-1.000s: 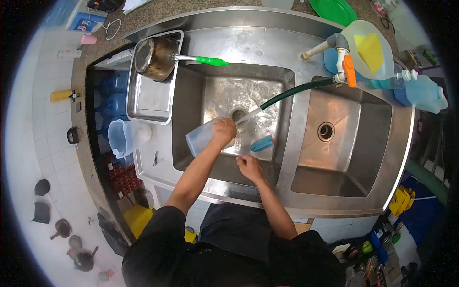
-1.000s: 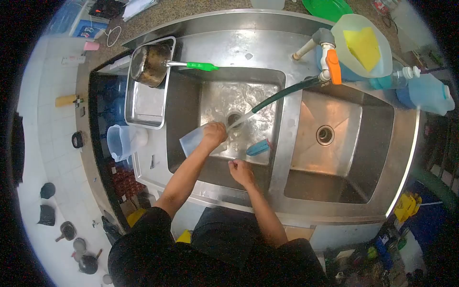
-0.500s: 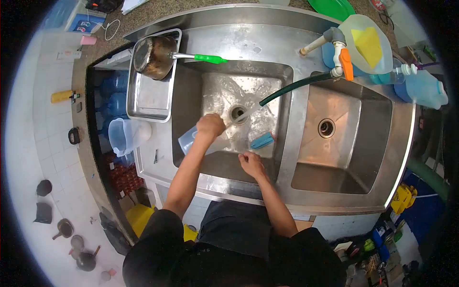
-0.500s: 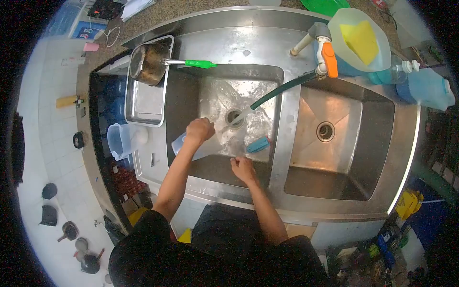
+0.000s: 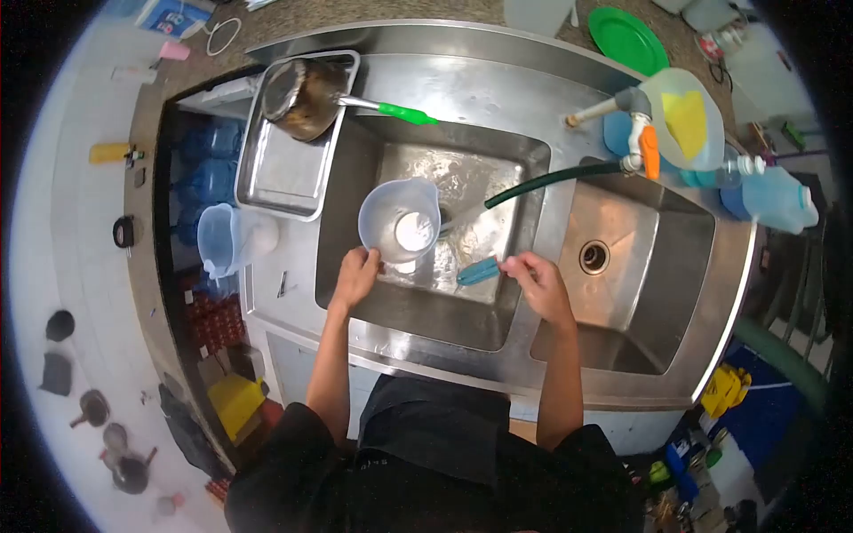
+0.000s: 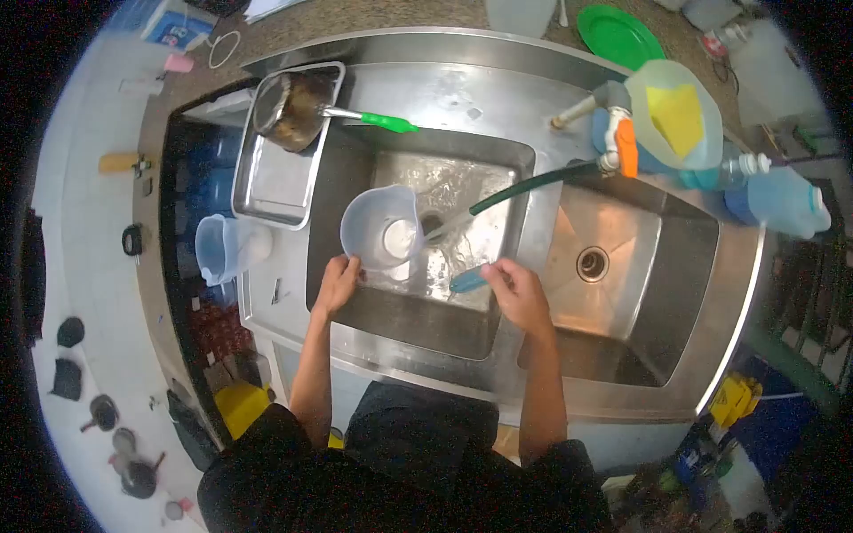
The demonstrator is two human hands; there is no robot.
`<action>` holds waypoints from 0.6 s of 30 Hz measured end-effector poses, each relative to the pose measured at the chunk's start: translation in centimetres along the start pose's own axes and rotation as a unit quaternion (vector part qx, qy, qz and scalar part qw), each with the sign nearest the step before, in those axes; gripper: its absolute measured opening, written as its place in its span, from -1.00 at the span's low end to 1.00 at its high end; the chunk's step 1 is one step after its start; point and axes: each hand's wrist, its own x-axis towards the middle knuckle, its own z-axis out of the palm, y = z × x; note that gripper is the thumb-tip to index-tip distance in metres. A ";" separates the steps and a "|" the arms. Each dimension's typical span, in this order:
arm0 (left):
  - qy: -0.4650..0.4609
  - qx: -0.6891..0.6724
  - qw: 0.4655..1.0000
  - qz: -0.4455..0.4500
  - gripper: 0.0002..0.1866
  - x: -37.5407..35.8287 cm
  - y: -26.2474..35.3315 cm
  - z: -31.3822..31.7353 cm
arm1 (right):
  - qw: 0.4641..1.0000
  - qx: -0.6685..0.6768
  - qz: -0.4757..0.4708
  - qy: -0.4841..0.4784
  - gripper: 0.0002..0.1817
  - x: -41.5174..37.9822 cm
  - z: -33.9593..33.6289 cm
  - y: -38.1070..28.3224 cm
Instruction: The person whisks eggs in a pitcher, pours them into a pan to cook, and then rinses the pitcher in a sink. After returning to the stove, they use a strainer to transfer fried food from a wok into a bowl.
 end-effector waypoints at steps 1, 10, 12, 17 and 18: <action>0.008 -0.036 0.999 0.014 -0.54 0.4 -1.0 0.6 | 1.000 -0.005 -0.004 -0.007 -0.70 -0.1 0.3 0.5; 0.049 -0.031 0.981 -0.183 -0.61 5.3 -11.8 7.4 | 0.990 0.038 0.084 -0.105 -0.75 -2.0 7.0 8.2; -0.021 -0.084 0.965 -0.246 -0.62 6.0 -15.3 8.5 | 0.985 0.064 0.116 -0.111 -0.76 -1.9 8.3 8.3; 0.081 -0.515 0.823 -0.226 -0.67 4.8 -21.1 10.4 | 0.998 0.008 0.058 -0.002 -0.84 0.4 8.2 7.9; 0.084 -0.514 0.823 -0.227 -0.67 4.8 -20.7 10.4 | 0.996 0.045 -0.026 0.079 -0.85 1.3 7.5 6.8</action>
